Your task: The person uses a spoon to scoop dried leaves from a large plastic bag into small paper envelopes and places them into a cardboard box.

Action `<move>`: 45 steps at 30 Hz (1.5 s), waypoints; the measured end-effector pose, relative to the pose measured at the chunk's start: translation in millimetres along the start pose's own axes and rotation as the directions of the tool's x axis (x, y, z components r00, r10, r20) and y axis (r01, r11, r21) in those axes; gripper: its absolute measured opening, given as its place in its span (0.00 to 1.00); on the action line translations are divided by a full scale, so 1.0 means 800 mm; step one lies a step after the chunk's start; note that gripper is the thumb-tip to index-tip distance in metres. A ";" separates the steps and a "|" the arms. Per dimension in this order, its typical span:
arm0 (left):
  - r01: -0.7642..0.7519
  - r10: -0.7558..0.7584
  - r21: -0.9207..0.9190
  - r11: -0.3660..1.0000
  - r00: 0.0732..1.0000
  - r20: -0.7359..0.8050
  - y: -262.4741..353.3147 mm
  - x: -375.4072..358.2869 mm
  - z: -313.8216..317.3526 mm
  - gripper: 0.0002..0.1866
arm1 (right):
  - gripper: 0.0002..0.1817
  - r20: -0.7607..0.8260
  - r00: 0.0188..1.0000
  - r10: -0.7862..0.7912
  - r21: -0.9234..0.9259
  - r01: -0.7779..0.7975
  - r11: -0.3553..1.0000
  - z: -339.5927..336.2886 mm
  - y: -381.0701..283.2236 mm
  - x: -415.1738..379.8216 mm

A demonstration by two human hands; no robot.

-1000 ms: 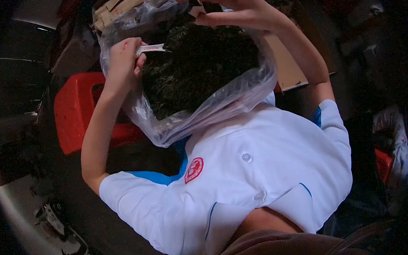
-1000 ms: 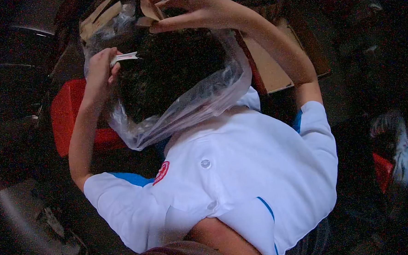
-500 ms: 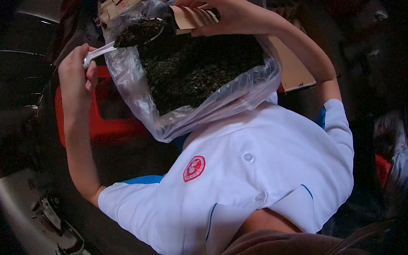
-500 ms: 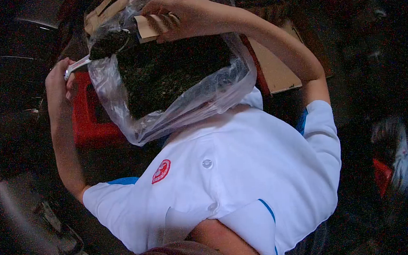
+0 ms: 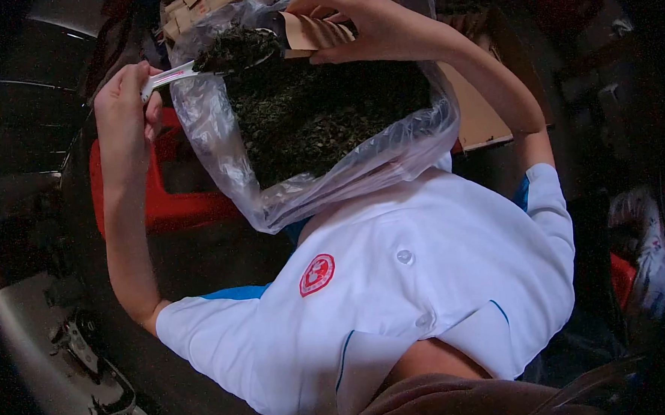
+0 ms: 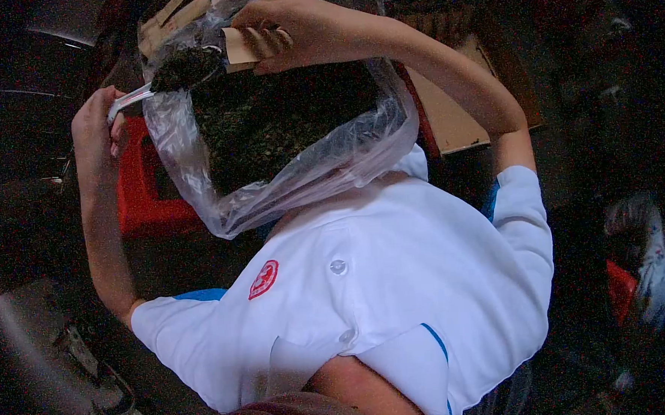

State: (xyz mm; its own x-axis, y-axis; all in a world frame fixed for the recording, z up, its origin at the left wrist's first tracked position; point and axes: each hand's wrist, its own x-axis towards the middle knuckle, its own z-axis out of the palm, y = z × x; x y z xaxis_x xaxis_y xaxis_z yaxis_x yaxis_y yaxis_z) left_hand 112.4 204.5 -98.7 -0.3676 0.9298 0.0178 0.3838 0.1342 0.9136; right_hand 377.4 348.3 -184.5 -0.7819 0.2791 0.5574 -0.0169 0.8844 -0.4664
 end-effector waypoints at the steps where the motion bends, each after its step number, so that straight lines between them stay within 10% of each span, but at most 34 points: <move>1: -0.009 0.009 0.048 0.999 1.000 -0.006 0.003 -0.001 0.000 0.14 | 0.31 -0.003 1.000 -0.005 -0.013 0.005 1.000 0.000 0.001 0.000; 25: -0.171 0.184 0.528 0.832 0.982 0.027 0.068 0.035 0.009 0.16 | 0.28 -0.097 0.990 -0.106 -0.020 0.105 0.994 0.005 -0.006 -0.002; 40: -0.483 0.800 0.864 0.140 0.569 0.189 0.086 -0.045 0.055 0.09 | 0.26 0.218 0.885 0.411 0.028 -0.426 0.904 -0.036 -0.060 0.029; 43: -0.481 0.911 0.868 -0.123 0.292 0.291 0.079 -0.062 0.056 0.05 | 0.26 -0.117 0.975 0.190 0.186 -0.166 0.968 -0.005 -0.035 0.019; 45: -0.474 0.891 0.864 -0.170 0.301 0.340 0.074 -0.082 0.053 0.04 | 0.26 -0.042 0.986 0.161 0.123 -0.155 0.980 -0.012 -0.034 0.013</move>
State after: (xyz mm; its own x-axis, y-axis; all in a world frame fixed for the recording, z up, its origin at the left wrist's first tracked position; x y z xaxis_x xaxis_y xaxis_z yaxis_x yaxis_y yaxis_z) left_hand 194.9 165.5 -63.1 0.5194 0.5165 0.6807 0.8409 -0.1675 -0.5146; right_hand 375.6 330.7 -159.7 -0.7476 0.4333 0.5033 0.0280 0.7777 -0.6280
